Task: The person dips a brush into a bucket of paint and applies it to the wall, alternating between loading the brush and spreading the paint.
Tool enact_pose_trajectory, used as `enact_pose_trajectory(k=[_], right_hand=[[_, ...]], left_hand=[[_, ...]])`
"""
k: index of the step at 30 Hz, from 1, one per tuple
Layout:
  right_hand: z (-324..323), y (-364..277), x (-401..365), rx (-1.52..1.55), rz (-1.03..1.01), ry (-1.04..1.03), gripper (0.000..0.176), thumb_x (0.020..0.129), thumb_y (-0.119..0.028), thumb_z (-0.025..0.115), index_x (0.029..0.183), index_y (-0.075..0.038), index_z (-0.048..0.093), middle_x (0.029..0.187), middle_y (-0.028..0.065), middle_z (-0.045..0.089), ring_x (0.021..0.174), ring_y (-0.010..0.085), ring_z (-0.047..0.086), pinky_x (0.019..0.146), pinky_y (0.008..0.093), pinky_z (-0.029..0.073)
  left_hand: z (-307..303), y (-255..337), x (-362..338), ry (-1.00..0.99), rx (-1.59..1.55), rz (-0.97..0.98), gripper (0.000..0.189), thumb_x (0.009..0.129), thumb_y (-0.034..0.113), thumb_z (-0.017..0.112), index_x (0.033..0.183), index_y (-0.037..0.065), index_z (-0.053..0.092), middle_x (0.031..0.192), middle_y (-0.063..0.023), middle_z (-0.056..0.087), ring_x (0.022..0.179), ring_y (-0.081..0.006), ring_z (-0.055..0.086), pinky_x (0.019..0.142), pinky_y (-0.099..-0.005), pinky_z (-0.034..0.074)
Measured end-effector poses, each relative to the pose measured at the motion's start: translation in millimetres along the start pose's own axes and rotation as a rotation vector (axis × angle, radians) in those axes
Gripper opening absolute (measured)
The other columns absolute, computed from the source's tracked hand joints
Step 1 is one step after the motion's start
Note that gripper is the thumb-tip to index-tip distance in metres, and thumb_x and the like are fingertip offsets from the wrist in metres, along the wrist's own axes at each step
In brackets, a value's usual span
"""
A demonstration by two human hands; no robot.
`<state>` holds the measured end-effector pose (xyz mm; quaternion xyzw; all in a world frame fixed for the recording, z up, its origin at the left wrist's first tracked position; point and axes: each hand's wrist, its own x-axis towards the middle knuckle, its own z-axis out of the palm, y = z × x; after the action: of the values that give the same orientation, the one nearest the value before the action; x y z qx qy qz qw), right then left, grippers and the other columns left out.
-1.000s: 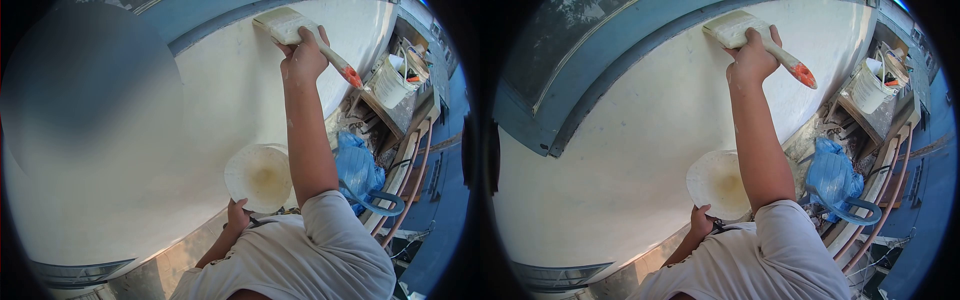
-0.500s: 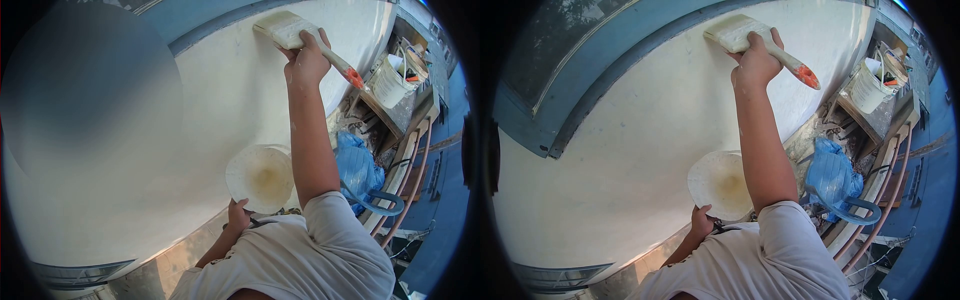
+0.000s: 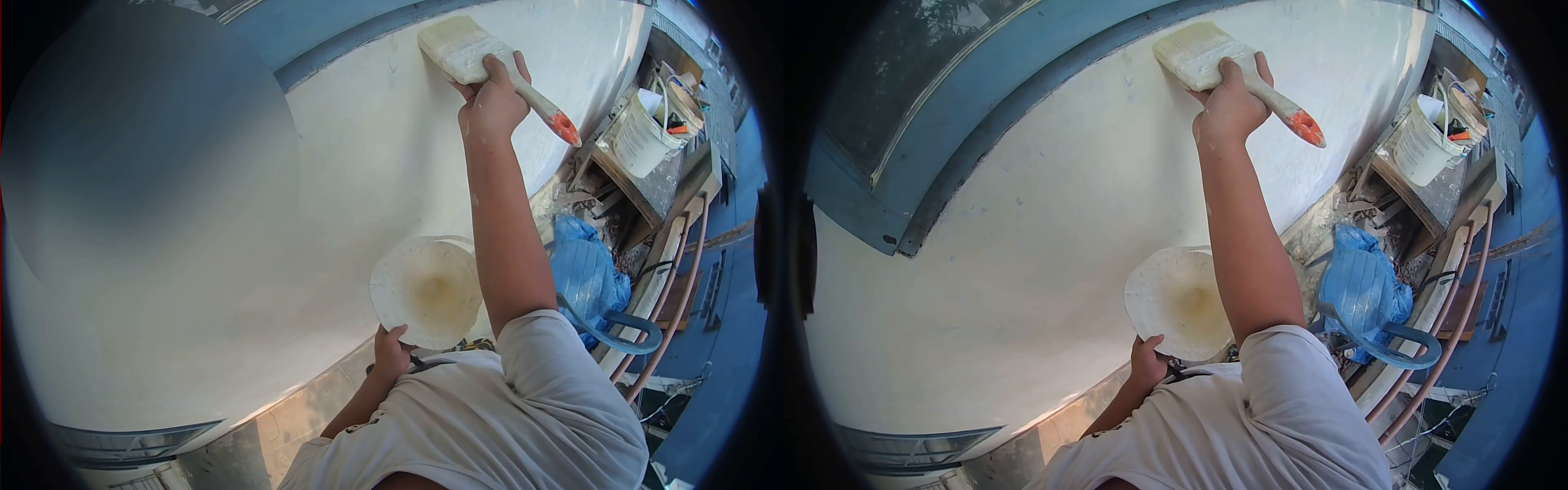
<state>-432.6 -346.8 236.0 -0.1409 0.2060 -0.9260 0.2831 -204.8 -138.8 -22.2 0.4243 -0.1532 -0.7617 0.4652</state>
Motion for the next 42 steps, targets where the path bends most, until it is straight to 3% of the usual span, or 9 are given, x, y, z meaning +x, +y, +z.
enact_pose_trajectory(k=[7, 11, 17, 23, 27, 28, 37, 39, 42], right_hand=[[-3, -31, 16, 0.089, -0.087, -0.069, 0.054, 0.079, 0.003, 0.051, 0.130, -0.002, 0.032, 0.119, 0.0213, 0.045, 0.100, 0.0305, 0.056, 0.066, 0.0394, 0.059], [-17, 3, 42, -0.054, 0.000, -0.024, 0.054, 0.079, 0.003, 0.052, 0.129, -0.002, 0.033, 0.121, 0.0196, 0.044, 0.104, 0.0308, 0.054, 0.067, 0.0401, 0.059], [-8, -28, 28, 0.059, 0.025, -0.064, 0.054, 0.080, 0.002, 0.051, 0.130, -0.002, 0.033, 0.121, 0.0196, 0.044, 0.102, 0.0292, 0.054, 0.068, 0.0399, 0.059], [-13, -8, 19, -0.060, 0.007, -0.042, 0.055, 0.080, 0.002, 0.049, 0.131, -0.003, 0.030, 0.120, 0.0205, 0.044, 0.101, 0.0295, 0.055, 0.066, 0.0395, 0.058], [9, -29, 6, 0.091, 0.016, -0.068, 0.055, 0.080, 0.001, 0.050, 0.131, -0.004, 0.031, 0.120, 0.0201, 0.043, 0.101, 0.0278, 0.054, 0.069, 0.0388, 0.058], [12, -19, 6, 0.068, -0.015, -0.051, 0.054, 0.081, 0.002, 0.049, 0.131, 0.000, 0.028, 0.118, 0.0229, 0.044, 0.095, 0.0322, 0.058, 0.063, 0.0389, 0.060], [3, -18, -9, 0.082, 0.042, -0.081, 0.057, 0.080, -0.001, 0.050, 0.133, -0.006, 0.030, 0.123, 0.0180, 0.043, 0.106, 0.0259, 0.051, 0.071, 0.0384, 0.056], [-11, 0, -6, 0.006, -0.018, -0.070, 0.055, 0.082, 0.000, 0.050, 0.132, -0.002, 0.028, 0.120, 0.0209, 0.044, 0.102, 0.0308, 0.054, 0.069, 0.0407, 0.058], [-39, -8, -11, -0.016, 0.130, -0.058, 0.058, 0.083, 0.000, 0.049, 0.135, -0.003, 0.023, 0.121, 0.0199, 0.043, 0.103, 0.0337, 0.054, 0.072, 0.0443, 0.056]], left_hand=[[0, 1, -2, 0.004, 0.001, 0.009, 0.051, 0.077, -0.001, 0.044, 0.127, 0.005, 0.033, 0.121, -0.0158, 0.047, 0.108, -0.0342, 0.051, 0.085, -0.0505, 0.047], [-3, -2, -6, 0.013, 0.037, 0.008, 0.051, 0.077, -0.001, 0.045, 0.127, 0.005, 0.033, 0.120, -0.0150, 0.047, 0.109, -0.0339, 0.050, 0.087, -0.0508, 0.046], [0, -8, -7, 0.030, 0.036, 0.059, 0.048, 0.078, 0.004, 0.046, 0.125, 0.005, 0.035, 0.116, -0.0171, 0.048, 0.106, -0.0354, 0.053, 0.081, -0.0527, 0.051], [7, -13, -8, 0.023, 0.036, 0.065, 0.048, 0.079, 0.004, 0.046, 0.125, 0.005, 0.035, 0.117, -0.0168, 0.048, 0.105, -0.0353, 0.053, 0.081, -0.0526, 0.051], [12, -12, -11, 0.023, -0.013, 0.035, 0.052, 0.077, -0.001, 0.045, 0.127, 0.005, 0.034, 0.119, -0.0146, 0.048, 0.107, -0.0333, 0.052, 0.085, -0.0497, 0.048], [15, -12, -10, 0.031, -0.012, 0.038, 0.052, 0.077, -0.001, 0.045, 0.127, 0.005, 0.034, 0.119, -0.0148, 0.048, 0.107, -0.0333, 0.052, 0.085, -0.0496, 0.048], [18, -18, -9, 0.052, -0.007, 0.053, 0.051, 0.076, 0.000, 0.046, 0.126, 0.005, 0.034, 0.118, -0.0153, 0.048, 0.106, -0.0349, 0.053, 0.082, -0.0516, 0.049], [20, -20, -10, 0.061, 0.005, 0.042, 0.050, 0.077, 0.000, 0.046, 0.125, 0.005, 0.035, 0.117, -0.0152, 0.048, 0.105, -0.0352, 0.053, 0.081, -0.0522, 0.049], [26, -15, -6, 0.037, -0.012, 0.046, 0.050, 0.077, -0.001, 0.046, 0.125, 0.005, 0.035, 0.117, -0.0152, 0.049, 0.106, -0.0350, 0.052, 0.082, -0.0521, 0.049]])
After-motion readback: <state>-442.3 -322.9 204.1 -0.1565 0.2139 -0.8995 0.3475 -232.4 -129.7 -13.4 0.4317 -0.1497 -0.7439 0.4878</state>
